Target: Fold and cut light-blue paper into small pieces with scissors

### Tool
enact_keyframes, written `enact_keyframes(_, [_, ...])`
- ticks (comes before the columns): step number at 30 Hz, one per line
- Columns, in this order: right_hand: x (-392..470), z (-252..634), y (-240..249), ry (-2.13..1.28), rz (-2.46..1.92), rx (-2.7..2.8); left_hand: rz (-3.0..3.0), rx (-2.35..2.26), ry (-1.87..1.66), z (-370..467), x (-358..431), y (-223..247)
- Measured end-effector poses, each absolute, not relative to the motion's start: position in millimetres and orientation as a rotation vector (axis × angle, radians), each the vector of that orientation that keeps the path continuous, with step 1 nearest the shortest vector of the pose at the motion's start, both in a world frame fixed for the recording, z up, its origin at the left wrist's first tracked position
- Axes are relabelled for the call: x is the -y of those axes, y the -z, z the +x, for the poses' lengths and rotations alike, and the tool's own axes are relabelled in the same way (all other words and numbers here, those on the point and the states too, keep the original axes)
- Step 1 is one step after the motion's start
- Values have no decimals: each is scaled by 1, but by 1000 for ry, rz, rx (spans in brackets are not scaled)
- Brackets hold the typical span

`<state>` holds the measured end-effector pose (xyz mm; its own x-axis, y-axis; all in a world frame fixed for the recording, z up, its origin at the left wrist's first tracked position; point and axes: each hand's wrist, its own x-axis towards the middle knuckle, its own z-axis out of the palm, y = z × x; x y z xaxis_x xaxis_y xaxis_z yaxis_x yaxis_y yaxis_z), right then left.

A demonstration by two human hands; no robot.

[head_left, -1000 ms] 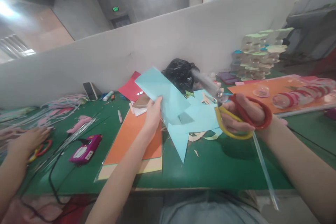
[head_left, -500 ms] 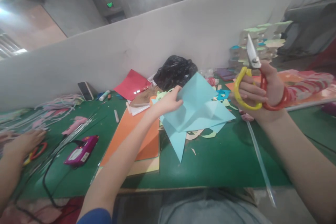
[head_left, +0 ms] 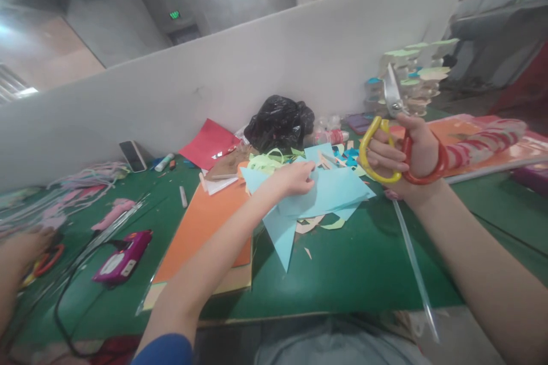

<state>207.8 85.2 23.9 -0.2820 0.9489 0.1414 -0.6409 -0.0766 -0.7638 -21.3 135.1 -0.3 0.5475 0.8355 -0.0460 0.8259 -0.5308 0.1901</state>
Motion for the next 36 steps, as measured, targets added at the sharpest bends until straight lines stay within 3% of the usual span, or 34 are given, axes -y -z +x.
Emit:
enact_keyframes(13, [-92, 203, -16, -1649, -505, 1001, 2273, -1189, -542, -27, -150, 22])
enact_keyframes(27, [-87, 198, -20, -1640, -566, 1037, 2167, -1139, -734, -43, -144, 0])
enact_keyframes(36, [-93, 179, -7, -1132, -1001, 1149, 1721, -1558, -1208, -93, -126, -13])
